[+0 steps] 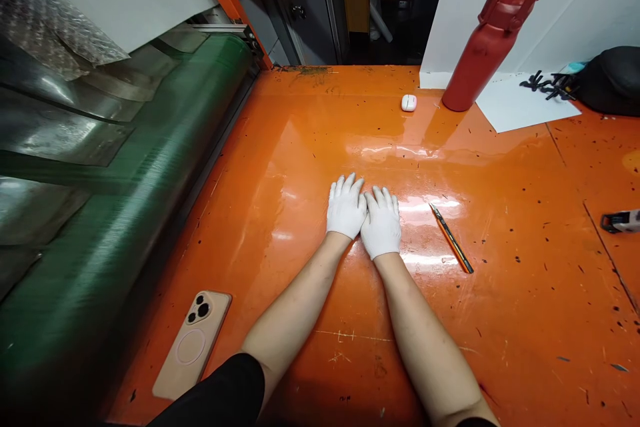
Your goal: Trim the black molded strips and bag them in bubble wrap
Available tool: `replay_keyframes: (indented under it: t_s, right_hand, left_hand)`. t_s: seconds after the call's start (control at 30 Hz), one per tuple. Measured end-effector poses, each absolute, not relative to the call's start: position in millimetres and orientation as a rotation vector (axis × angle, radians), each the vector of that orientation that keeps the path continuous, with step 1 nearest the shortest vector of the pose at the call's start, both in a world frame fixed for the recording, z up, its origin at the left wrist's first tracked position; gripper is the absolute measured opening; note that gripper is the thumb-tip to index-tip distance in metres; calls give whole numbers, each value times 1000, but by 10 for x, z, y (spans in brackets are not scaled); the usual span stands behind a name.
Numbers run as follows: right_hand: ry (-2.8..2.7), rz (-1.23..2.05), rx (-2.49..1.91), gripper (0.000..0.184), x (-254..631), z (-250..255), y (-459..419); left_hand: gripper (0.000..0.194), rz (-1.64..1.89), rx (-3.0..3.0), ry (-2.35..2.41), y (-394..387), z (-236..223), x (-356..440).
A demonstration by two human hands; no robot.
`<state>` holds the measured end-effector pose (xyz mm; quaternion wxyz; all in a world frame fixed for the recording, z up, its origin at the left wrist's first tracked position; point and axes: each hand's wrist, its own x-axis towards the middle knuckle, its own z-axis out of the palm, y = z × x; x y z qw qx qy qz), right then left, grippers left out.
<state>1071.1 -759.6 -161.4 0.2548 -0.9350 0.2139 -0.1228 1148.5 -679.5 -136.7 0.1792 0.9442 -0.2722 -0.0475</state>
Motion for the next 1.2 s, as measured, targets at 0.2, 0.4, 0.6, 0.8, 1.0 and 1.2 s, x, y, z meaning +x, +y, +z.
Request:
replay_keyframes:
  t_s: [0.2,0.4,0.6,0.8,1.0,1.2]
  right_hand:
    - [586,-319,-2546,47,10711,-1609,-7594]
    - [576,-347,-2542,46,10712,-1612,-7595]
    - [580,-334,-2549,46,10712,-1603,-7590]
    - [583,-325,-2554,46,10710,-1601,-7591]
    - [578,-351,-2553,46,10706,-1622,-7592]
    - [583,-345,-2544,46,10707,-1625,-7594]
  left_hand:
    - [53,-121,2679,-768,-6795,-1377,11486]
    - [52,-123,2679,-766,-6794,-1392,11486]
    - [52,-128,2688,-770,-6794,-1379,11486]
    - [52,-119,2682,-767,-6796,-1372,11481]
    - [53,-118,2676,-764,-6800,-1389,11483]
    - [53,-110,2671,-764,-6801,-1411,11490]
